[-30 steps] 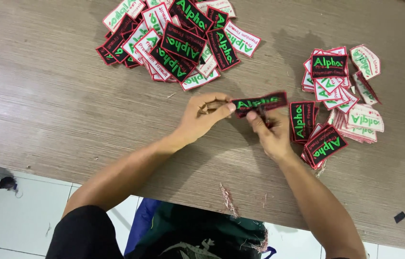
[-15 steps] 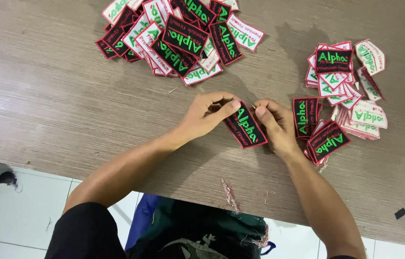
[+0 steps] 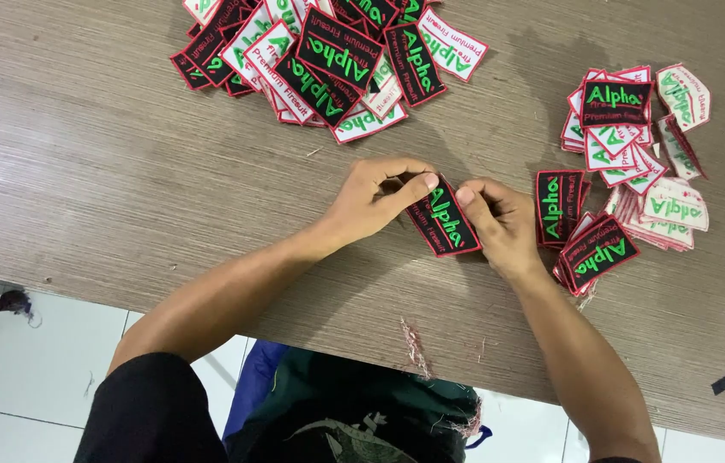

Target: Trimming loose threads from fabric labels using small scissors at a workstation

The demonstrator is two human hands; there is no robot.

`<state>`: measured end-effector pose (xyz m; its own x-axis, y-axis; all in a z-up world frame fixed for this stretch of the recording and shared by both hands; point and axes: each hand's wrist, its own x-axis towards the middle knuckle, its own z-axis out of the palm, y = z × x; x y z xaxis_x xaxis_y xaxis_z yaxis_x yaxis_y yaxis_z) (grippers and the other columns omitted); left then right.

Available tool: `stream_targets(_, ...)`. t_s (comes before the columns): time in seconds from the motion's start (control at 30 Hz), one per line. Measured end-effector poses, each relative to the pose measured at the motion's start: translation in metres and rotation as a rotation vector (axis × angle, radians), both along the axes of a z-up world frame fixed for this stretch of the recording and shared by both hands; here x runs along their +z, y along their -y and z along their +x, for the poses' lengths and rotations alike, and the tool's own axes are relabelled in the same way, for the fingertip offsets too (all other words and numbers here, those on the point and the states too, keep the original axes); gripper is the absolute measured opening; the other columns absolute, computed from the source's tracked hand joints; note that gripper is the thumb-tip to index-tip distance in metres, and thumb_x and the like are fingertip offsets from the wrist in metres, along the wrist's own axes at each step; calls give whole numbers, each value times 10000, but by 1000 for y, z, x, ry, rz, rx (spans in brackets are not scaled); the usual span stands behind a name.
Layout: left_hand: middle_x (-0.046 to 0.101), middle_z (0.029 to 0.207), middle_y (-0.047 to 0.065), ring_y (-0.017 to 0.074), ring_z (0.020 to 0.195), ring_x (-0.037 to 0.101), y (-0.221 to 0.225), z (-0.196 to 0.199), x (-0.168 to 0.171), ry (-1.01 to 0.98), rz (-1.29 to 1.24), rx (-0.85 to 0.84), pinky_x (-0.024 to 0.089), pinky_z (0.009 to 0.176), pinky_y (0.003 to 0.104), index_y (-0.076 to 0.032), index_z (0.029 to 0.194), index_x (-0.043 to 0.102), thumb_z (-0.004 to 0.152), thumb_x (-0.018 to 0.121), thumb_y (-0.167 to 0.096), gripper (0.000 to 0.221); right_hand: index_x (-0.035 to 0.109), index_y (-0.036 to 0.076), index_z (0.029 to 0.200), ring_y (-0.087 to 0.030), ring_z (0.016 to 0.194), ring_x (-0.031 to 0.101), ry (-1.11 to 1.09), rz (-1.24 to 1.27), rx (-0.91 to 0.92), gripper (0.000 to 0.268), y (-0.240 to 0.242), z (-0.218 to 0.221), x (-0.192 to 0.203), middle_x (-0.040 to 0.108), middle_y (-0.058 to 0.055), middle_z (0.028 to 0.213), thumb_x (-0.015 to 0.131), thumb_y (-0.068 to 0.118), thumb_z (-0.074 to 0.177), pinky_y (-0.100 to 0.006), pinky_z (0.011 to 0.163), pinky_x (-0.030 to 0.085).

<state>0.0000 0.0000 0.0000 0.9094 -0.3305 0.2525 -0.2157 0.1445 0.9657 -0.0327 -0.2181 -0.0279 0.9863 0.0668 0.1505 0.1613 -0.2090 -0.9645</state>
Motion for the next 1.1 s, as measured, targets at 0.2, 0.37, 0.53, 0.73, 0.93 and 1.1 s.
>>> stream_targets(0.2,730,783,113,110,774,640,4,-2,-8,-67,-16,-4,571,620,280,-69,1064,773,1006,680,-199,170,701,36,823,-63,589,396,2,-34,-25,251,-3,2,5,451,10,553,655,106,1059,-213,519,337)
stream_targets(0.37,726,794,109,117,777,623,5,0,-13,-102,-36,29,566,633,287,-56,1063,766,986,704,-198,173,680,41,838,-61,578,375,-21,88,-68,304,-9,-4,9,432,12,582,570,196,1076,-203,513,316)
stream_targets(0.53,731,779,104,120,756,659,4,10,-19,-148,-72,126,611,636,268,-66,1050,768,978,715,-213,172,672,42,961,-59,678,419,38,165,-11,417,16,3,-37,464,11,716,692,458,942,-205,604,334)
stream_targets(0.73,780,907,107,160,861,737,-7,23,-24,-86,-64,282,651,744,315,-122,1049,792,872,845,-172,192,691,20,861,-39,635,405,85,149,-89,124,19,7,-58,459,33,633,729,49,976,-198,578,309)
stream_targets(0.93,733,1138,169,231,1063,680,-11,28,-17,-35,-216,425,624,919,402,-36,1275,656,1056,577,-17,234,687,28,835,-49,612,375,105,252,-110,167,16,5,-49,445,34,615,716,13,999,-204,578,301)
stream_targets(1.1,710,1181,234,131,590,713,-10,22,-41,-206,-254,-36,627,527,223,-34,1316,629,1022,642,-202,339,716,11,874,-65,668,438,103,186,-89,134,13,2,-45,499,8,660,720,34,1006,-223,620,348)
